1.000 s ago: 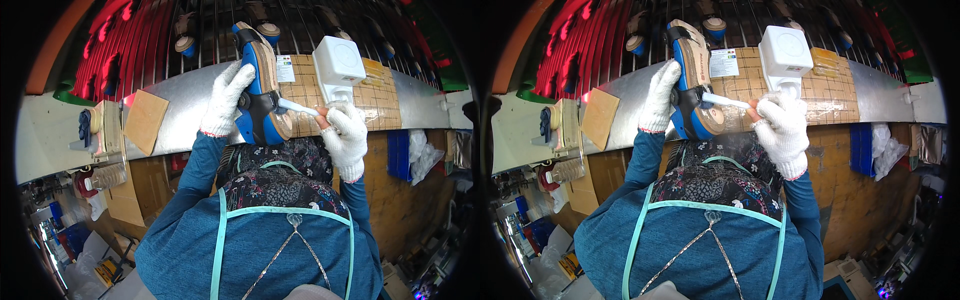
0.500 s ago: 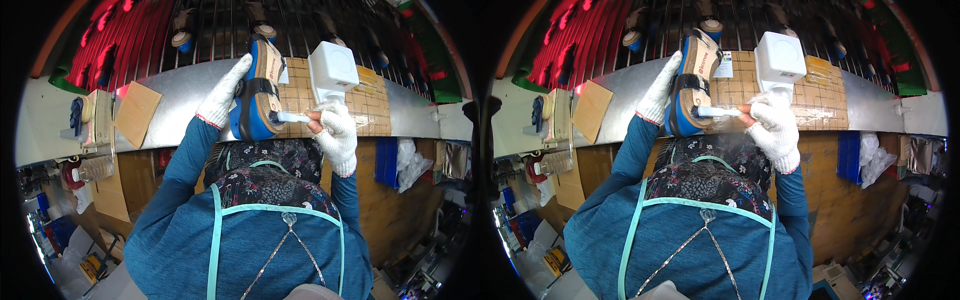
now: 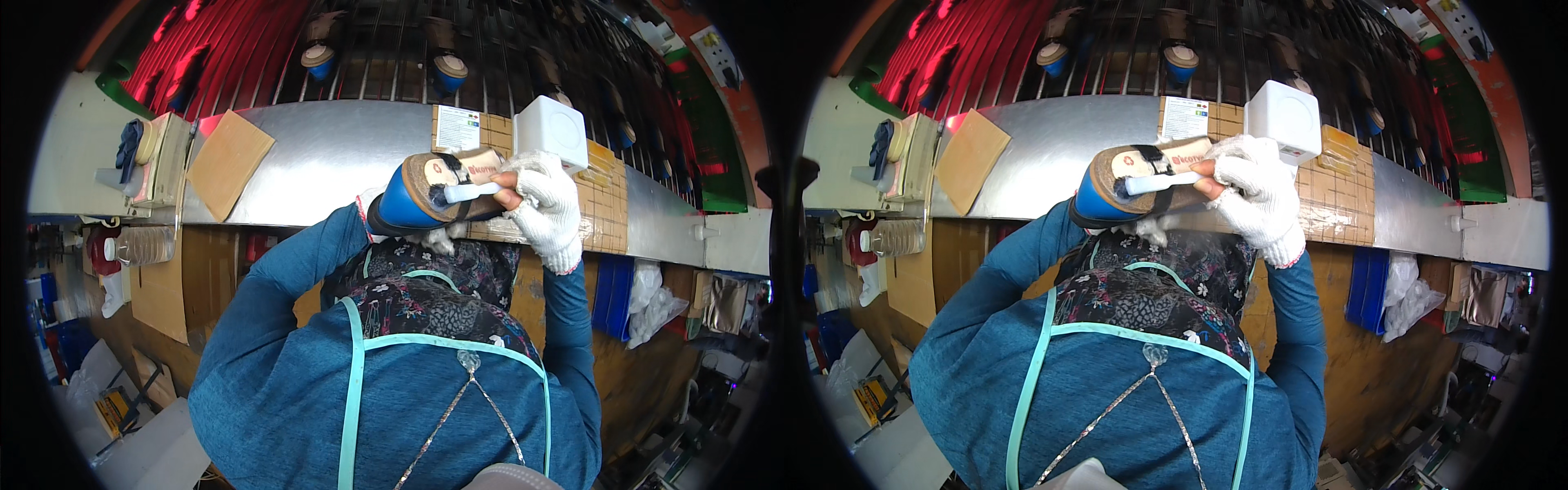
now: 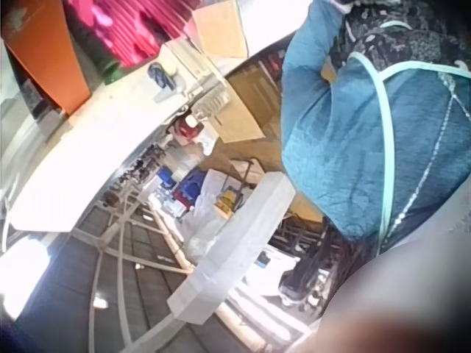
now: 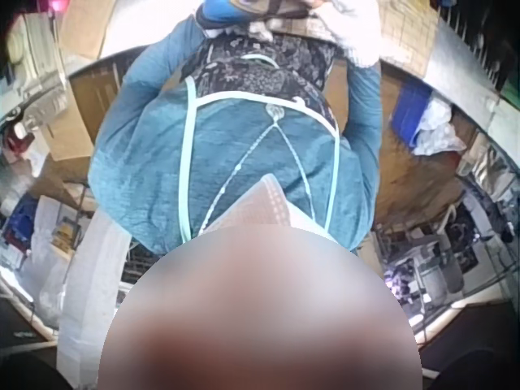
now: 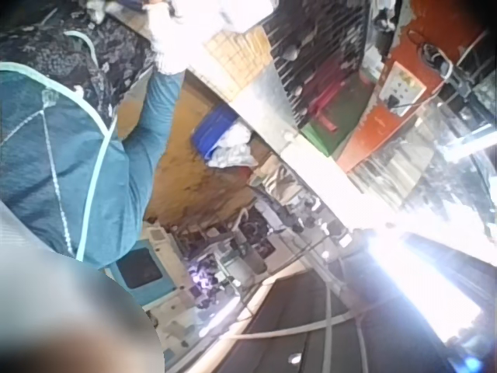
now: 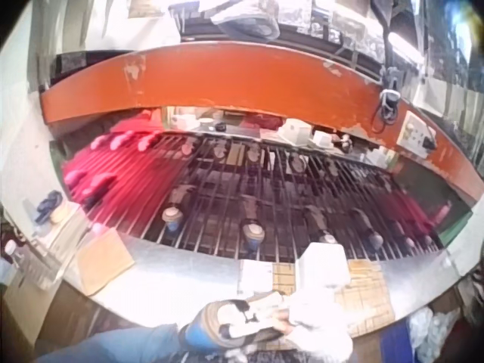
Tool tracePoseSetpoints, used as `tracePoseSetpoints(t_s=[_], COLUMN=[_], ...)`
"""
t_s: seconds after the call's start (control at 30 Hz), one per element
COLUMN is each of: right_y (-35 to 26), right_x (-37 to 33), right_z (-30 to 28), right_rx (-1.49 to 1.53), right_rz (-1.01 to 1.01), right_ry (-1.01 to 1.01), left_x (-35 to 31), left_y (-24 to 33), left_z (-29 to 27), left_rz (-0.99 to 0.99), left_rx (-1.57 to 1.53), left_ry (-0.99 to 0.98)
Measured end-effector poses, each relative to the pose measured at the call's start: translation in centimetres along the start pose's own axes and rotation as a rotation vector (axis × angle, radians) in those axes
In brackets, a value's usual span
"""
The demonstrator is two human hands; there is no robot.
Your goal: The person repeatedly applies glue to the sole of a blue and black shoe using a small brush. They dip the brush into a white container and spread the adhesive along the sole's edge and surface, rotating the shoe to access different areas.
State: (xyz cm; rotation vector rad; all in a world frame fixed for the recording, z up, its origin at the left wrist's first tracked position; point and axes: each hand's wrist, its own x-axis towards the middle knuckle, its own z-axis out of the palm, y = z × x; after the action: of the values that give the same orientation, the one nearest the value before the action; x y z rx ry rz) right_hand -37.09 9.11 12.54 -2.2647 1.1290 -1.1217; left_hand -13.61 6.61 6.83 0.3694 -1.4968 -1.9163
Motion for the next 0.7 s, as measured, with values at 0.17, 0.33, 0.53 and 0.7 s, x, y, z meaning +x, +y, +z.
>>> tracePoseSetpoints(t_s=[0.17, 0.33, 0.53, 0.7], right_y=[0.0, -0.1, -0.4, -2.6], right_x=[1.3, 1.8, 1.3, -0.6], right_z=[0.0, -1.0, -3.0, -2.2], right_rx=[-0.053, -0.15, -0.083, -0.456], right_rz=[-0.065, -0.177, -0.109, 0.009], right_ry=[-0.146, -0.243, -0.229, 0.092], left_x=[-2.4, -1.7, -0.1, 1.4], left_y=[1.4, -1.2, -7.7, -7.8], left_z=[1.7, 1.5, 0.0, -3.9], left_rz=[-0.413, -0.439, -0.319, -0.301], left_rx=[-0.107, -0.336, -0.83, -1.079], left_ry=[0.097, -0.033, -0.33, -0.106])
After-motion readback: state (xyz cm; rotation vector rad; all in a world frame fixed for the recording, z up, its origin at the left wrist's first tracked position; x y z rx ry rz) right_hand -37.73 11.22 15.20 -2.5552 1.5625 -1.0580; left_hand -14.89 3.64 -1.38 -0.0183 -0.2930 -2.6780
